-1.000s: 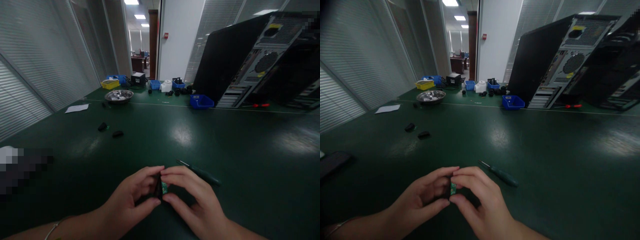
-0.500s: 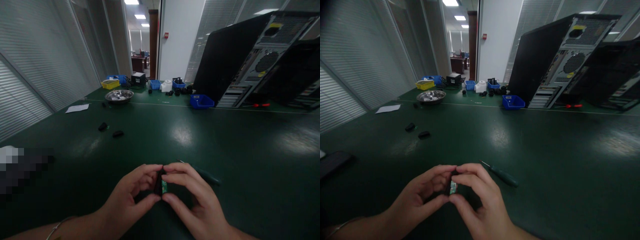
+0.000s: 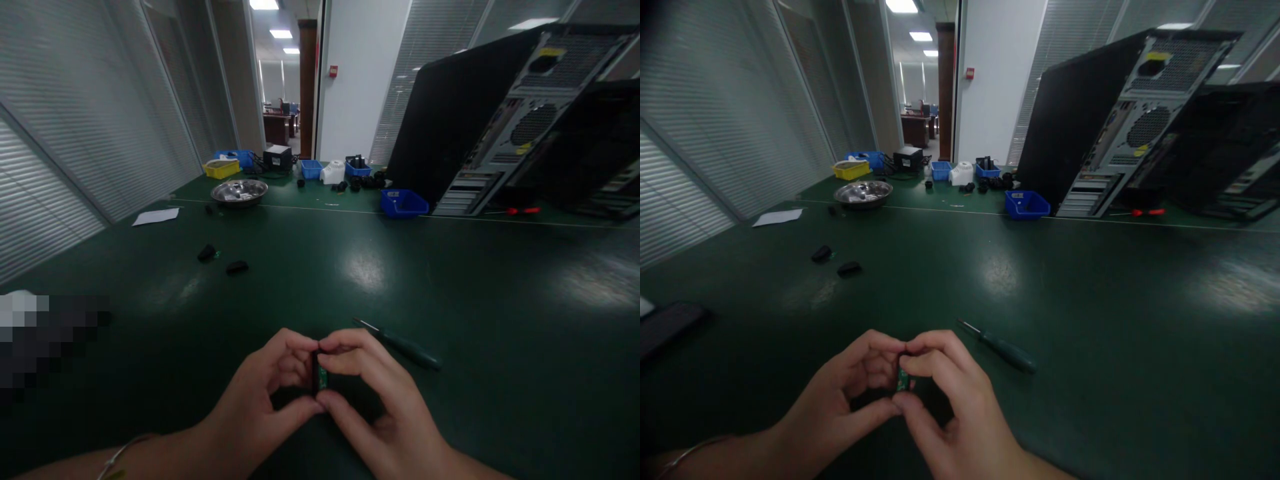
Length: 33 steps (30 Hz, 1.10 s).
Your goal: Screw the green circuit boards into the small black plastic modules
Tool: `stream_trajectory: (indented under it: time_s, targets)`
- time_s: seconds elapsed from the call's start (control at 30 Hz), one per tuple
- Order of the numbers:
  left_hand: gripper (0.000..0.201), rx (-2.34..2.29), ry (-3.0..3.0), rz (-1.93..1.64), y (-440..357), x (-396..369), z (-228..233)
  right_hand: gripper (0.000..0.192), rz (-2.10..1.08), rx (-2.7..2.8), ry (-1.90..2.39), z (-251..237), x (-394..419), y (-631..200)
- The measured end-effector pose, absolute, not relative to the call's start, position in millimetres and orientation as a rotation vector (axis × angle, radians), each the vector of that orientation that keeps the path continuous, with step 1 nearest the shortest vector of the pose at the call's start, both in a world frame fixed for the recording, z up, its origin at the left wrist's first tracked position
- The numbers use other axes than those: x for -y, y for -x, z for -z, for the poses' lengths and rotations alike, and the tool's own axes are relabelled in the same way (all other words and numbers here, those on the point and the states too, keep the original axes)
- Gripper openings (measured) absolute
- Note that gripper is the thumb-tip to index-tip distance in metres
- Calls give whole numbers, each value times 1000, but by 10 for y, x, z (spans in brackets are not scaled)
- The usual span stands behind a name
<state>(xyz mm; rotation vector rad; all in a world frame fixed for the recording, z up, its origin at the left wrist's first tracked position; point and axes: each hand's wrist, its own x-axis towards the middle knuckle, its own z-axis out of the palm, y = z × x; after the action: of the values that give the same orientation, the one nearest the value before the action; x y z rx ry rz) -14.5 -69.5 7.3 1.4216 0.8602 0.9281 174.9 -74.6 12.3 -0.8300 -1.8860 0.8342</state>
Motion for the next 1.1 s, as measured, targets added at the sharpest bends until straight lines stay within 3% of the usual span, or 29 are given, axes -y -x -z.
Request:
stream_trajectory:
  time_s: [0.4, 0.6, 1.1]
  targets:
    - [31, -911, -1469, -809, 160, 689, -27, 31, -815, 2022, 896, -163, 764, -1761]
    - [29, -895, -1454, -797, 156, 663, -55, 43, -832, 2022, 906, -151, 759, -1790]
    - [33, -881, -1601, -799, 251, 626, -88, 31, -725, 2006, 840, -215, 765, -1838]
